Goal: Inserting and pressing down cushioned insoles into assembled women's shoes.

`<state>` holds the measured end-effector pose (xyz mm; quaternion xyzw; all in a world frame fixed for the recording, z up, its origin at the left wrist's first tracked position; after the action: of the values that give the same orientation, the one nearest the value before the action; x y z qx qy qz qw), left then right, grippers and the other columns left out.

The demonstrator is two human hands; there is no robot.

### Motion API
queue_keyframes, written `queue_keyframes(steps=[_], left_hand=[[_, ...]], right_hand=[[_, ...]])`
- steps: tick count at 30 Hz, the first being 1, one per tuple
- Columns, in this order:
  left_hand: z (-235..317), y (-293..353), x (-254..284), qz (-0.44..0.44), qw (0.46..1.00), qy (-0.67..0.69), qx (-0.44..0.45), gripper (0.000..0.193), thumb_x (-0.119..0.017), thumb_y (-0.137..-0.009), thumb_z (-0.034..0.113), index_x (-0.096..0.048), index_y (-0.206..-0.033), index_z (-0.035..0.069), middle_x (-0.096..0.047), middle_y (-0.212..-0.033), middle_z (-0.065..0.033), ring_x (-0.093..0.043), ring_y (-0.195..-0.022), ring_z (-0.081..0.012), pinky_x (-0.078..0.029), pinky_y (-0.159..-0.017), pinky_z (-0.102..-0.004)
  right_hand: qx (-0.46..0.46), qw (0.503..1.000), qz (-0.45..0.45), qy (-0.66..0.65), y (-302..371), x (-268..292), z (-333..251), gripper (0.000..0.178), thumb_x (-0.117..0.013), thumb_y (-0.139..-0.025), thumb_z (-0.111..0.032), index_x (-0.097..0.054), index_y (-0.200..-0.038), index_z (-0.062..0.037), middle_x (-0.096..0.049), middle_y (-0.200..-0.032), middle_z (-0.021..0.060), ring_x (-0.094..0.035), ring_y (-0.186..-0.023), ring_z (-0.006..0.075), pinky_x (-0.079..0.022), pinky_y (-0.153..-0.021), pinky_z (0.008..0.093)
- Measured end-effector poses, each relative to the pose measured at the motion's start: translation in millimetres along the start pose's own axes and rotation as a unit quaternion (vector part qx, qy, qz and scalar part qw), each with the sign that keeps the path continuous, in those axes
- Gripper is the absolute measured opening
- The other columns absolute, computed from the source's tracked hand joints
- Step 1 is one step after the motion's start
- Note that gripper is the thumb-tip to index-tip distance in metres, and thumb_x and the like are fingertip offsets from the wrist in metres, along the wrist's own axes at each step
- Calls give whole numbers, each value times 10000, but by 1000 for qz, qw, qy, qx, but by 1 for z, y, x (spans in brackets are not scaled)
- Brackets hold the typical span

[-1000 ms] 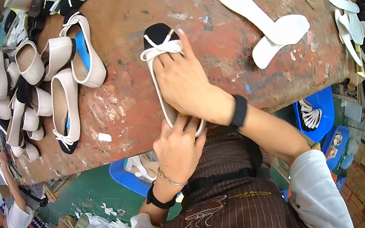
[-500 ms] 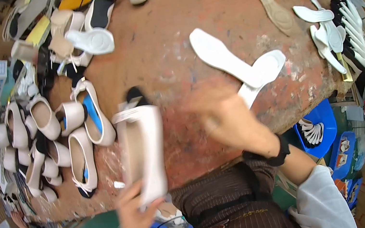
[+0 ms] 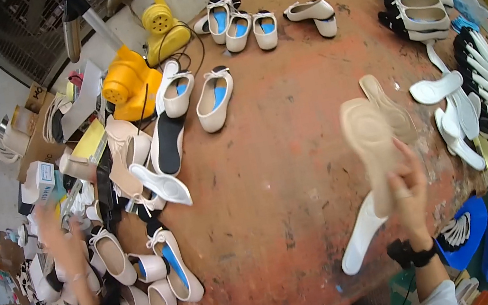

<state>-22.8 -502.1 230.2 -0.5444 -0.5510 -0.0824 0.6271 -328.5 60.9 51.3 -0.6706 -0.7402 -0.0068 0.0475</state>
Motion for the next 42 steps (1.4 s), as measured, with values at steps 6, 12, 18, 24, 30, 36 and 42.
queue_keyframes(steps=[6,12,18,24,30,36,42], left_hand=[[283,-131,-172,-194,961,109,-164,607,-796,-738,535,-706,-1232,193,-421,-1490,-263,-398,-1390,-414,-284,-1152,-529],[327,-112,-235,-402,903,66,-138,450,-813,-727,488,-777,-1071,200,-656,-1167,-191,-599,-1151,-337,-342,-1025,-535],[297,-29,-148,-305,930,178,-104,277,-770,-790,321,-779,-978,119,-647,-1001,-144,-613,-991,-309,-379,-838,-442],[264,134,-6,-338,887,284,-131,231,-768,-761,134,-722,-958,23,-572,-1256,-226,-585,-1111,-369,-431,-950,-452],[226,261,51,-411,817,404,-29,241,-658,-763,-57,-647,-1001,-25,-489,-1415,-277,-540,-1242,-465,-466,-1022,-459],[191,329,49,-351,845,404,-6,424,-608,-774,-89,-566,-1194,-49,-456,-1468,-272,-482,-1333,-445,-407,-1101,-455],[203,360,24,-218,816,521,120,995,-788,-740,110,-194,-1532,15,-256,-1570,-304,-337,-1431,-437,-287,-1173,-496]], right_hand=[[-115,911,-81,-389,-1,16,-14,732,-674,-890,-242,-348,-1497,7,-634,-1279,145,-644,-1128,314,-585,-864,427],[-192,939,-148,-246,29,33,4,350,-708,-897,-340,-609,-1065,-49,-662,-951,70,-631,-874,218,-503,-737,358],[-363,854,-177,-329,83,-33,33,508,-623,-873,-136,-526,-1300,121,-645,-1224,268,-667,-1077,421,-513,-1016,465],[-471,839,-143,-233,102,-45,76,511,-551,-971,-363,-585,-1219,81,-709,-927,143,-699,-786,227,-586,-681,348],[-95,974,-178,-104,50,8,-3,578,-449,-1034,-513,-616,-1185,20,-684,-1012,80,-590,-770,99,-523,-627,267],[396,774,-412,275,196,-99,-53,352,-712,-767,-148,-715,-1108,-60,-656,-1099,90,-580,-927,235,-464,-837,374],[354,732,-553,184,267,-199,-15,272,-730,-648,-72,-779,-913,-111,-703,-1071,53,-607,-981,211,-441,-886,363]])
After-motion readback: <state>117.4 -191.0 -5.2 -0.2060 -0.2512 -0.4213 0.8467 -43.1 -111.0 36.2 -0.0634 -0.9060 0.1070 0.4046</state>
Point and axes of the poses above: each hand's wrist, its own y-axis away from the middle knuckle, its own x-axis out of the back of the hand, z = x × y, the point moved 7 cm from there along -y, towards the middle knuckle
